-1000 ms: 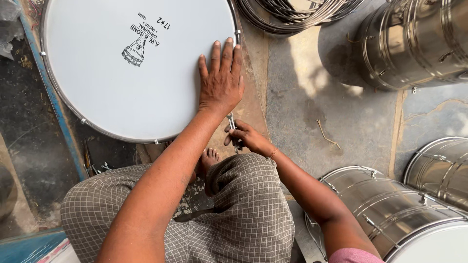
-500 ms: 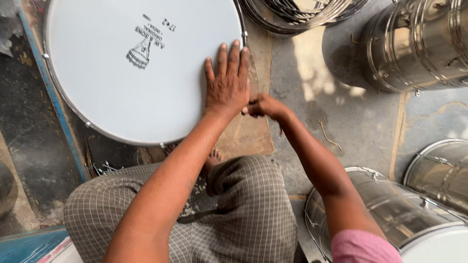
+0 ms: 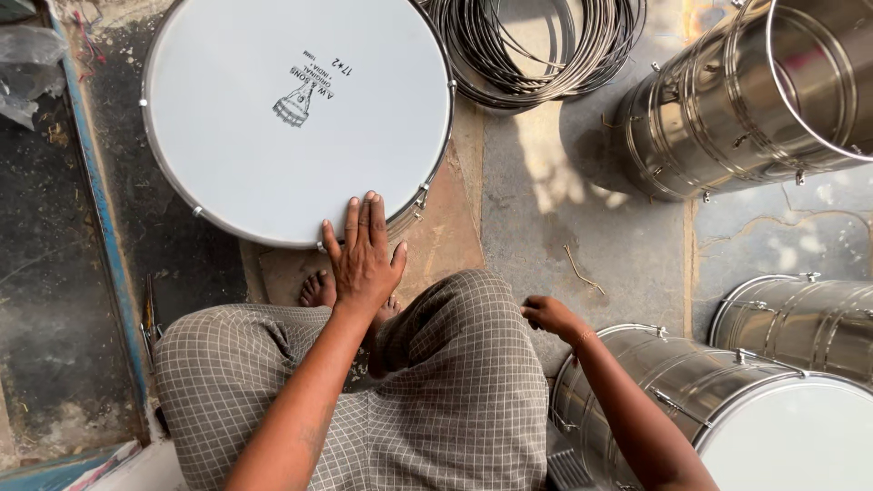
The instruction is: The person sits on the floor and uses a wrench to tighten the tension rods on a white drum head. They systematically move around the drum to secure the head. Later, they pick up a metal hoop and place it on the drum, then handle several tension rods.
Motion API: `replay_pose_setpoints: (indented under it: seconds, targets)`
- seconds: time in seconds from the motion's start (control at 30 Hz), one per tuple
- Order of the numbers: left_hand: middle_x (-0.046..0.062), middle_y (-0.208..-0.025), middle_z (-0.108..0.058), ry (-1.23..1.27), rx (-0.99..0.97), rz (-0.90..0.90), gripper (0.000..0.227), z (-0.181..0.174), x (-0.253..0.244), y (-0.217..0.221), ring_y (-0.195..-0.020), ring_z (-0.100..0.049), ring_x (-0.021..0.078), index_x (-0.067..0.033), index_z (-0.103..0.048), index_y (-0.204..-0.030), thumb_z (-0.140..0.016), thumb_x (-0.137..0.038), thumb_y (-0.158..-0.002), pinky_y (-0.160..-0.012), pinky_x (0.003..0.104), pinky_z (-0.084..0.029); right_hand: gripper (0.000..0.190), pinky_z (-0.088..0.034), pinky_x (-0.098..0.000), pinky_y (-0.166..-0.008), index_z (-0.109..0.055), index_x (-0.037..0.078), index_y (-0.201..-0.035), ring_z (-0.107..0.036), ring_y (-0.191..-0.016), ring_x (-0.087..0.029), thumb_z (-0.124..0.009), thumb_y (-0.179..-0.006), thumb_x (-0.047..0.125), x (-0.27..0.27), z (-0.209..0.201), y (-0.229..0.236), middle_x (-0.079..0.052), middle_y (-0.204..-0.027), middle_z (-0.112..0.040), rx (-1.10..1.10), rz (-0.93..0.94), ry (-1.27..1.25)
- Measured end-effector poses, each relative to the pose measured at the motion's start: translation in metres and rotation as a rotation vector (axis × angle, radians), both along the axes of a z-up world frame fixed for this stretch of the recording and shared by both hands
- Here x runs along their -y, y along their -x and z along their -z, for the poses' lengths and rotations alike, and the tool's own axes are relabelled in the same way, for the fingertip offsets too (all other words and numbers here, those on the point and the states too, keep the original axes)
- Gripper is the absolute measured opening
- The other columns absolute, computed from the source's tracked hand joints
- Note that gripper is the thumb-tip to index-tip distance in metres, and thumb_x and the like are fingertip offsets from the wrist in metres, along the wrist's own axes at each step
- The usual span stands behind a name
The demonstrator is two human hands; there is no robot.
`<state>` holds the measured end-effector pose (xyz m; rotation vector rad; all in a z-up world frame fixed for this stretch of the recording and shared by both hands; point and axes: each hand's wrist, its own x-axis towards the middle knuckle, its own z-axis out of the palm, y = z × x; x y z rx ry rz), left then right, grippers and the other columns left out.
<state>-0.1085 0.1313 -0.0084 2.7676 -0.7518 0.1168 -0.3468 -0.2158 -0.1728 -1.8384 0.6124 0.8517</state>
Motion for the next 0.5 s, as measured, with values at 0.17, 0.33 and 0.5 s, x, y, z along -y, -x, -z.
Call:
replay_pose_setpoints:
  seconds: [0.17, 0.33, 0.5]
  targets:
    - [0.015, -0.162, -0.037, 0.001, 0.005, 0.052, 0.098, -0.006, -0.003, -0.005, -0.151, -0.03, 0.0352, -0.0025, -0.017, -0.161, -0.069, -0.043, -0.088, -0.123, 0.062, -0.012, 0.025, -0.043, -0.0295, -0.055, -0.07, 0.004, -0.097, -0.052, -0.06, -0.012, -0.06, -0.098, 0.026, -0.003, -0.01, 0.011, -0.003, -0.068, -0.064, 0.036, 0.047, 0.03]
    - [0.014, -0.156, -0.045, 0.019, -0.088, 0.095, 0.1, -0.027, -0.011, -0.02, -0.146, -0.038, 0.0336, -0.0036, -0.018, -0.159, -0.074, -0.038, -0.085, -0.122, 0.062, -0.018, 0.024, -0.043, -0.0292, -0.055, -0.071, 0.004, -0.104, -0.05, -0.061, -0.011, -0.059, -0.099, 0.024, -0.022, -0.031, -0.02, -0.001, -0.069, -0.058, 0.143, 0.109, 0.034]
    - [0.02, -0.17, -0.03, 0.344, 0.061, 0.015, 0.102, -0.037, -0.043, -0.022, -0.158, -0.028, 0.0341, -0.0089, -0.004, -0.17, -0.069, -0.038, -0.097, -0.131, 0.058, -0.023, 0.025, -0.043, -0.0299, -0.057, -0.069, 0.003, -0.11, -0.049, -0.064, -0.011, -0.058, -0.1, 0.023, -0.034, -0.043, -0.027, -0.002, -0.075, -0.06, 0.172, 0.198, 0.041]
